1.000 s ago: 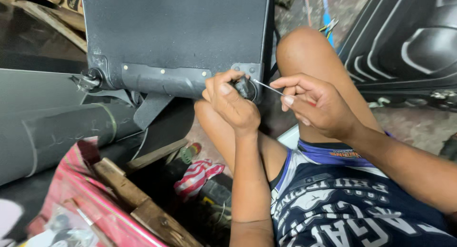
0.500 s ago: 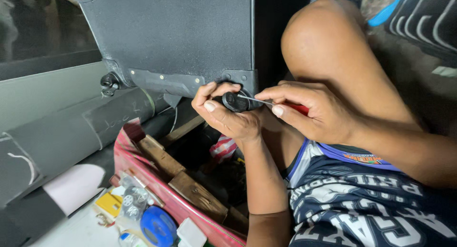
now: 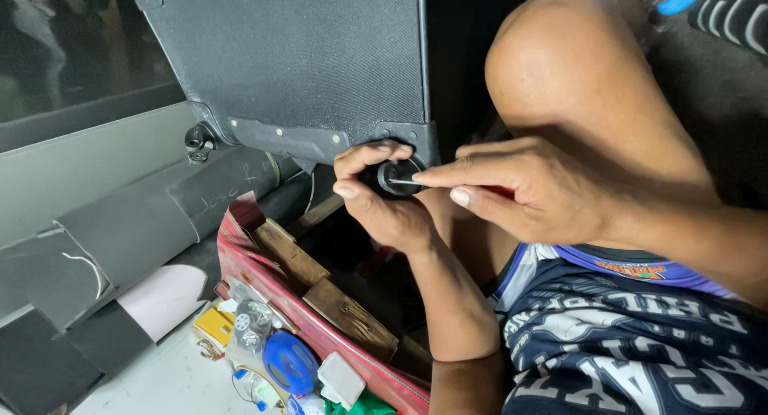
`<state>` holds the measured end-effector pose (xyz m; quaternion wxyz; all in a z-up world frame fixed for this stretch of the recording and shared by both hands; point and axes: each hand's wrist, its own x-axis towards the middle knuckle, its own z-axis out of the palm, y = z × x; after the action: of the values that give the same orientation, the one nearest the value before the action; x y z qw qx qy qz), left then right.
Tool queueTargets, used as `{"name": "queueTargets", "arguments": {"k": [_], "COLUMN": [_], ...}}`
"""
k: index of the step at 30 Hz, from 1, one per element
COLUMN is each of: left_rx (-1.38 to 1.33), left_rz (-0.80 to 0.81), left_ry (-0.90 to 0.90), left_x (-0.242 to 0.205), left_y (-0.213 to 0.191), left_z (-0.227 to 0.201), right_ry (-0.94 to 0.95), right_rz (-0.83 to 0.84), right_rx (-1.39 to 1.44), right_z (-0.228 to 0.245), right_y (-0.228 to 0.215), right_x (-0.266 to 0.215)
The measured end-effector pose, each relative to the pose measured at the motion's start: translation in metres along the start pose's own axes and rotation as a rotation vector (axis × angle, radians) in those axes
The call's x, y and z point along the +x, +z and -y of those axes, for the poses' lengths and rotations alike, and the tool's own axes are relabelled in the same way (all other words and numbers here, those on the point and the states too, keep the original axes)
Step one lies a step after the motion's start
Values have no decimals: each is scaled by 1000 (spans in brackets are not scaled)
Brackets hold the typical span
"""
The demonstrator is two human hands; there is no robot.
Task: The person uses a screwdriver and pliers to adjust and tighten the wheel assembly on the bottom corner of a black suitcase. They repeatedly pry and screw at the wheel housing while seated on the floor.
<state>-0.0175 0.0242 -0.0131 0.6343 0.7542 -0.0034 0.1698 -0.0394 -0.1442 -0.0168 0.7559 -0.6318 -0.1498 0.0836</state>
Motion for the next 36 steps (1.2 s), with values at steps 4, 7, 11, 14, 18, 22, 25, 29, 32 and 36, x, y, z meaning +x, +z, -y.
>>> {"name": "queueTargets", "arguments": {"k": [4,7,11,14,18,22,25,29,32,36], "left_rx": [8,-12,-81,31,272,240,267,263,276,250], "left_rz": [28,53,31,60,136,93,66,57,45,23], "left_ry": [-27,29,0,-4,107,129,213,210,232,243], "left_x": [3,7,7,10,13,12,17,13,14,14], "left_y": [1,4,12,10,2,6,7,5,9,13], "left_z": [-5,-4,-7,-16,-22,-16,-17,-9,-4,-2], "right_ry": [50,223,362,486,311,-108,470,679,98,238], "right_rz": [130,237,290,280,196,138,200,255,415,607], "right_rx": [-55,-177,-202,-274,-714,-918,-273,-358,-1582,-1806], "right_z": [6,13,30,48,82,76,52,63,107,134], "right_y": [-23,-34,-39,-33,-19,-5,-33,-32,-2,25], "right_x": [14,27,36,47,23,-3,23,30,24,28]}}
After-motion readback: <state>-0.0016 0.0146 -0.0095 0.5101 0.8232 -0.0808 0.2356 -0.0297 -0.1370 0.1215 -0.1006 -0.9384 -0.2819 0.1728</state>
